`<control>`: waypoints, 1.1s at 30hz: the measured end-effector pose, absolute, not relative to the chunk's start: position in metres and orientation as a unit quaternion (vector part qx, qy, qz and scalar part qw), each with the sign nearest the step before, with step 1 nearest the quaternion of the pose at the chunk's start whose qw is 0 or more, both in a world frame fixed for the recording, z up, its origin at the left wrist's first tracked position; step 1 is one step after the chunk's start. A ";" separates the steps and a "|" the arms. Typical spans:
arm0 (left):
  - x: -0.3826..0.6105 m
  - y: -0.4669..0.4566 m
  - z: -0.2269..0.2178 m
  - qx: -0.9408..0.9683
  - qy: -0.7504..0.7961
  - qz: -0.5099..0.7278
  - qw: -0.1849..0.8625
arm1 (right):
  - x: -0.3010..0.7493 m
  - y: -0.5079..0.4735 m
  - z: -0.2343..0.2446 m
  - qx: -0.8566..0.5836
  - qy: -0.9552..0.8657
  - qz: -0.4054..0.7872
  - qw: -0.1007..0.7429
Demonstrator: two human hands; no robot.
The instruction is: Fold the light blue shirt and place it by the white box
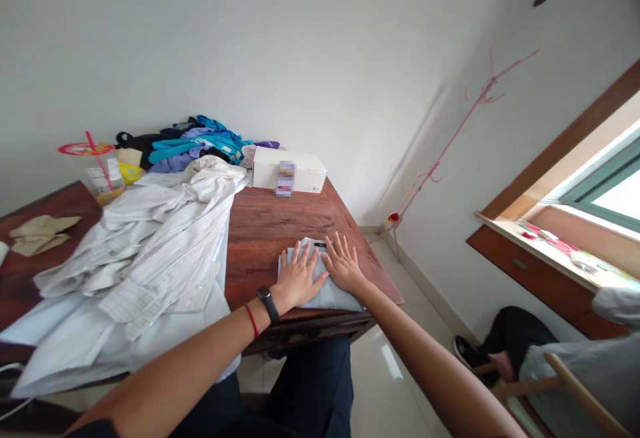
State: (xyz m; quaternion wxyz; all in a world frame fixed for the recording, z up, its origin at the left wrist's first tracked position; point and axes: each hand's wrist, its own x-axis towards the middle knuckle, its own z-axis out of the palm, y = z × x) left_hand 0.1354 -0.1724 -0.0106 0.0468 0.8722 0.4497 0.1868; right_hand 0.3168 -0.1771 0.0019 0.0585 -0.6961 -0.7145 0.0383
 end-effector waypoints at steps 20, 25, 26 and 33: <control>0.090 -0.149 0.007 0.858 0.445 0.214 0.142 | 0.370 -0.223 0.003 -0.681 -0.531 0.316 0.392; 0.088 -0.097 0.026 0.835 0.449 0.206 0.244 | 0.377 -0.215 0.022 -0.681 -0.448 0.435 0.383; 0.092 -0.088 0.028 0.834 0.447 0.200 0.254 | 0.377 -0.210 0.023 -0.686 -0.457 0.428 0.369; 0.120 -0.070 0.027 0.842 0.447 0.191 0.233 | 0.365 -0.161 0.011 -0.720 -0.619 0.169 0.266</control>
